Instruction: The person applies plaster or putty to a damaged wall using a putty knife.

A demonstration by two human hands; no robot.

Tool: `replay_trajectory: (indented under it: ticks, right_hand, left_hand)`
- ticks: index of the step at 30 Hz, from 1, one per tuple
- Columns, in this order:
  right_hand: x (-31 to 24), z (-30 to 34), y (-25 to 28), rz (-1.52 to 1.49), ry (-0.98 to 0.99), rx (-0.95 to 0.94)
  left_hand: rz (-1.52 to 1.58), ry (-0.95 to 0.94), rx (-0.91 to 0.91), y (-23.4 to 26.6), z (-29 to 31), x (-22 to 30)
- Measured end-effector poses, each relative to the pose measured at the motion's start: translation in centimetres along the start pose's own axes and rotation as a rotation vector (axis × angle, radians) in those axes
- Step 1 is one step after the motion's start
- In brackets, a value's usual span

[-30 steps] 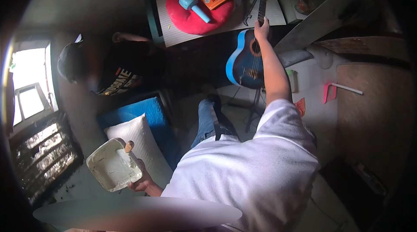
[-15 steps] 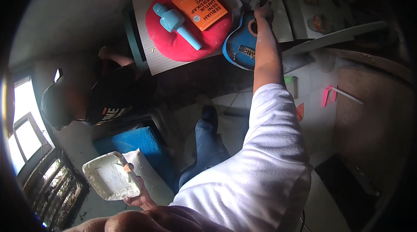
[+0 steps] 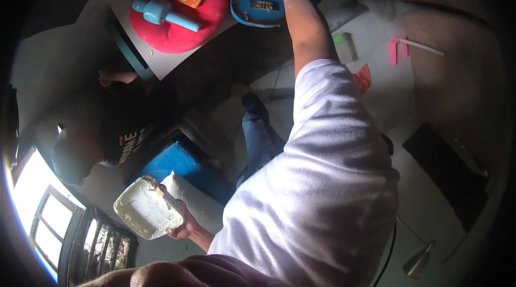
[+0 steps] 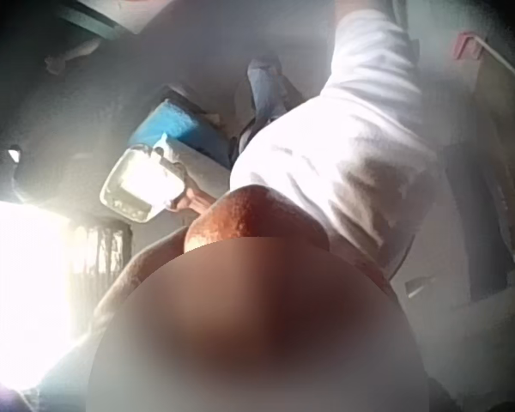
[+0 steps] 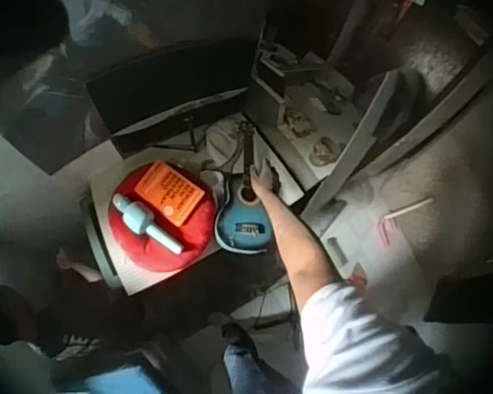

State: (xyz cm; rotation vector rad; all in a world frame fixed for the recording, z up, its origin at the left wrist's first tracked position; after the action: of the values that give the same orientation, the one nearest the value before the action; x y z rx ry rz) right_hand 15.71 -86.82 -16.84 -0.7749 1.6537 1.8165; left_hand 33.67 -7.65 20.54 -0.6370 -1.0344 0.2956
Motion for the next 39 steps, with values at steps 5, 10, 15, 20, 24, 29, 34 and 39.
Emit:
replay_trajectory:
  ticks: [5,10,15,20,24,29,34,39]
  right_hand:
    - [-3.2,14.0,3.7,-0.153,0.033,-0.052]
    - [-1.6,28.0,3.5,-0.040,0.340,0.127]
    - [-2.5,37.4,1.0,-0.030,0.479,-0.437]
    - [-3.2,40.5,-1.2,0.184,0.404,-0.778]
    - [-3.3,38.6,-1.0,0.308,0.400,-0.835]
    - [-3.4,37.7,-2.3,0.343,0.495,-0.846]
    - [-1.1,37.5,-1.8,0.429,0.441,-0.950]
    - [-0.9,37.7,-3.8,0.521,0.138,-1.165]
  left_hand:
    - [0.032,-0.004,-0.093,2.5,1.5,0.6]
    - [0.208,0.045,-0.173,0.5,1.4,-0.2]
    - [0.023,-0.092,-0.197,1.0,2.9,0.5]
    - [0.092,-0.181,-0.149,8.6,4.2,2.3]
    - [0.125,-0.234,-0.205,11.0,4.4,1.9]
    - [0.136,-0.363,-0.184,12.6,4.0,2.8]
    - [0.168,-0.284,-0.153,12.8,2.0,3.0]
    - [0.150,-0.276,-0.080,13.8,1.2,3.6]
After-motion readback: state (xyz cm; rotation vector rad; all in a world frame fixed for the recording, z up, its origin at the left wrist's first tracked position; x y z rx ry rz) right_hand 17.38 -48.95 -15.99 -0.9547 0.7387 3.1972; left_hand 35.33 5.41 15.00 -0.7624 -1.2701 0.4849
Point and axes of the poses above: each hand's wrist, its own z-axis away from the middle knuckle, its own y-axis out of the back of the hand, x = y × z, the point moved 1 cm from there along -z, towards the middle knuckle, and after that the axes turned 9 degrees about -x, right-handed, at the moved point
